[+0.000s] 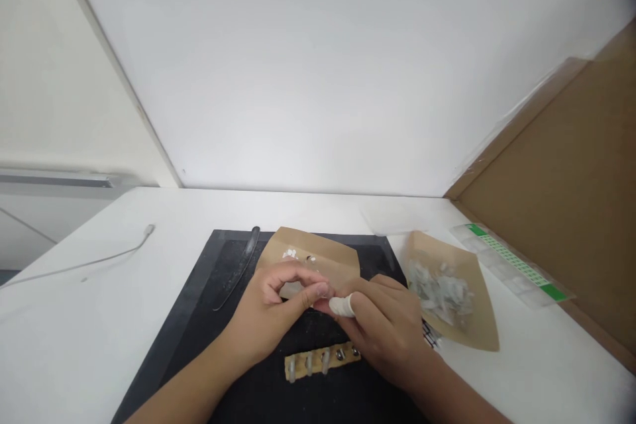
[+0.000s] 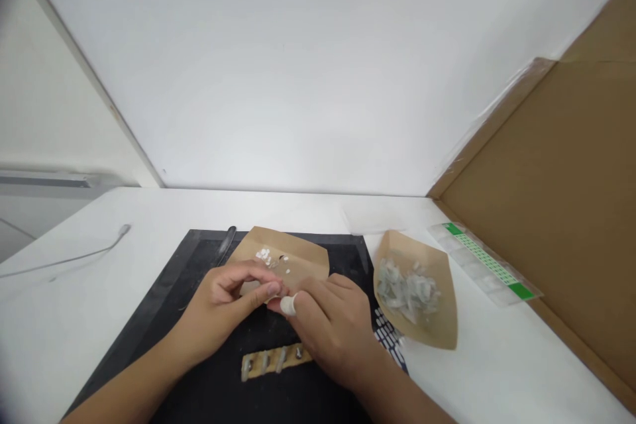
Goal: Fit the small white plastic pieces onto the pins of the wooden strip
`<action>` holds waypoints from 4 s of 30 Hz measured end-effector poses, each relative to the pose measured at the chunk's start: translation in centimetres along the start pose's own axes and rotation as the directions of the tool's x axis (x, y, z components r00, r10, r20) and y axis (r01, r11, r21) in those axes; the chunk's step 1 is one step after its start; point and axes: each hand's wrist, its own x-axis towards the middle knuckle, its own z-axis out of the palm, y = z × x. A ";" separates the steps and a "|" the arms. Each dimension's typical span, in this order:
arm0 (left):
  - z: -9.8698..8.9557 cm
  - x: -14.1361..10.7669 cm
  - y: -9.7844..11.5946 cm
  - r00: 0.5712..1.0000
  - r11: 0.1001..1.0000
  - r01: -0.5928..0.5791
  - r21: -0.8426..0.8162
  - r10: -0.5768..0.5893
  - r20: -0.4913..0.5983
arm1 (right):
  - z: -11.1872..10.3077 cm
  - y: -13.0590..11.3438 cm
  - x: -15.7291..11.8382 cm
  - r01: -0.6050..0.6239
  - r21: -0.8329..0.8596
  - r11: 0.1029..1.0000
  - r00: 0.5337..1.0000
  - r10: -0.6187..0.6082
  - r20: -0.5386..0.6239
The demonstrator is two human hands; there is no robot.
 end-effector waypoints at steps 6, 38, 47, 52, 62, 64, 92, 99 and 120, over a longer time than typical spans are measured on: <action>0.1 -0.2 0.1 0.999 0.994 -0.029 0.102 0.032 -0.024 | 0.2 0.1 -0.1 -0.015 0.004 1.000 1.000 0.015 0.000; 0.1 -0.3 -0.2 0.999 0.990 0.040 0.136 -0.035 -0.037 | 0.9 1.0 0.2 -0.175 0.299 0.938 0.983 0.186 -0.007; 0.1 -0.1 -0.1 0.998 0.988 0.062 0.145 -0.057 -0.038 | 0.5 1.7 -0.1 -0.123 0.241 0.963 0.992 0.121 0.022; 0.2 -0.3 -0.2 0.995 0.985 0.101 0.143 -0.099 -0.016 | -0.6 2.3 0.2 -0.071 0.202 0.977 0.991 0.046 0.129; 0.2 -0.1 -0.3 0.994 0.982 0.112 0.149 -0.108 -0.033 | -1.8 2.8 0.2 -0.205 0.245 0.948 0.948 0.131 0.290; 0.0 0.1 -0.5 0.992 0.979 0.100 0.180 -0.084 -0.093 | -1.6 2.9 0.0 -0.304 0.245 0.921 0.925 0.223 0.307; 0.0 0.0 -1.4 0.985 0.953 0.000 0.302 0.051 -0.162 | -1.5 3.5 -0.7 -0.326 0.253 0.911 0.878 0.193 0.438; 0.2 0.0 -1.2 0.997 0.983 0.053 0.177 -0.041 -0.067 | -0.8 2.6 -1.1 -0.382 0.372 0.846 0.895 0.239 0.376; -0.8 -0.2 -0.7 0.951 0.900 -0.297 0.318 0.251 0.180 | -1.7 1.9 -0.5 -0.336 0.328 0.883 0.938 0.281 0.203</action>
